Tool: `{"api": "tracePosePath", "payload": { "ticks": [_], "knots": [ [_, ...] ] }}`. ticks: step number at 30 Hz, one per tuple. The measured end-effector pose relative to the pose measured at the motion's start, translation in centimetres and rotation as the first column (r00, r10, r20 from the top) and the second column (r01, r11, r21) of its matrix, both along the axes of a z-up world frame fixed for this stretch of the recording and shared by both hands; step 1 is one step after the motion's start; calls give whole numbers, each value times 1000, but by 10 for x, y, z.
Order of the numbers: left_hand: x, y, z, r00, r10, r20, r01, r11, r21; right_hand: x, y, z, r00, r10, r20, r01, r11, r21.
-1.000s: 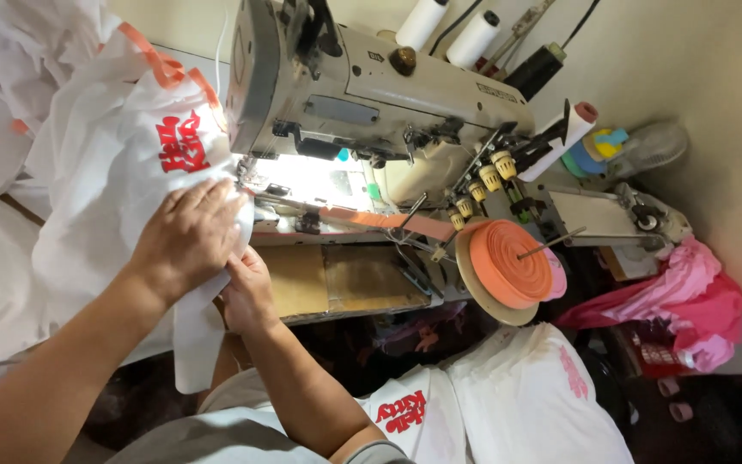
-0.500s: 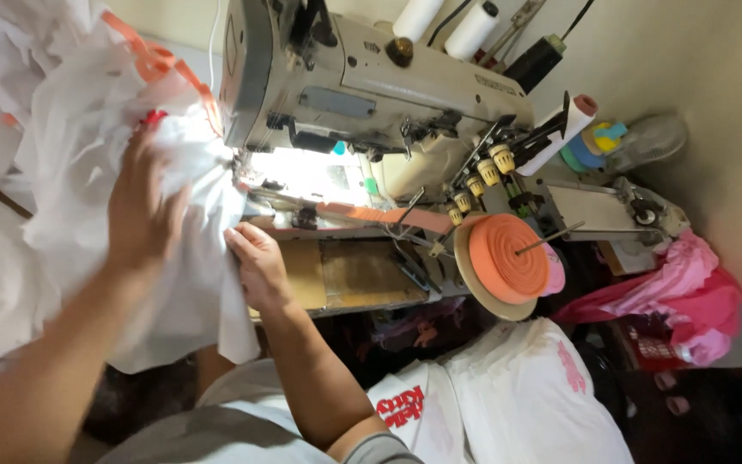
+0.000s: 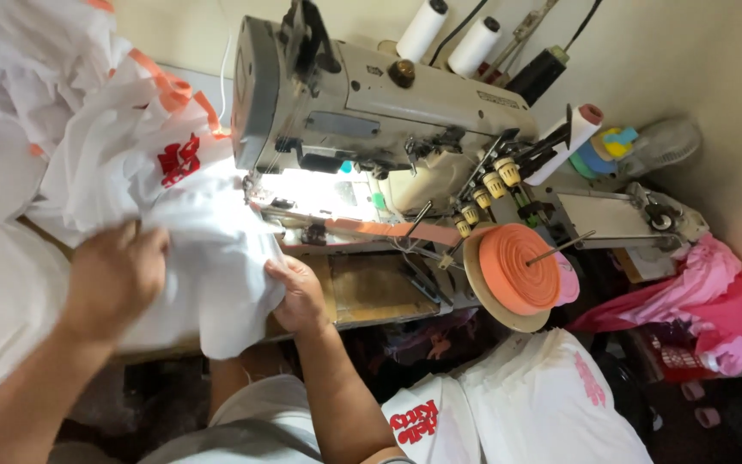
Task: Using an industrial sewing machine to stitch the edges of white fabric bags with printed logos.
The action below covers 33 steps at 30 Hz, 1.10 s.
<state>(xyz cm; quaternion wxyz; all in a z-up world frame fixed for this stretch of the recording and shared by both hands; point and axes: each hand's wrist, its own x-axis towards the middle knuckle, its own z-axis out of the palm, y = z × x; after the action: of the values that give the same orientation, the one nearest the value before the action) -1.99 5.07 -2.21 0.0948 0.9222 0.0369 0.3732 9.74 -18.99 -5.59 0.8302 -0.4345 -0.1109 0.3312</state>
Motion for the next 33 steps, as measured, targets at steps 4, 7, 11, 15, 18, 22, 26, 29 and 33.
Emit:
{"api": "tracePosePath", "payload": {
  "ticks": [4,7,11,15,18,22,26,29,33],
  "knots": [
    [74,46,24,986,117,-121,-93,979,182,-8,34,-5,982,-153,-106,144,985,-94],
    [98,57,19,964,265,28,-261,918,298,-13,57,-8,976,-180,-125,178,984,-28],
    [65,-4,57,963,-190,190,230,949,-218,-17,59,-33,991,-134,-21,134,991,-10],
    [24,-54,51,992,-127,-16,127,965,228,-28,53,-23,995,-100,5,99,991,95],
    [33,-52,27,996,-55,-66,61,994,93,-31,58,-5,985,-142,93,134,987,85],
    [69,-46,5,982,183,41,-188,964,188,-4,70,-35,936,-346,64,347,938,-4],
    [100,-40,-6,939,342,38,-344,922,177,-13,68,-17,936,-342,78,345,938,-22],
    [133,-33,-21,918,382,-108,-375,924,77,-12,64,-28,931,-346,114,353,934,-55],
    [168,-8,6,825,371,-426,-423,906,-30,-17,62,-21,925,-368,90,378,916,-133]
  ]
}}
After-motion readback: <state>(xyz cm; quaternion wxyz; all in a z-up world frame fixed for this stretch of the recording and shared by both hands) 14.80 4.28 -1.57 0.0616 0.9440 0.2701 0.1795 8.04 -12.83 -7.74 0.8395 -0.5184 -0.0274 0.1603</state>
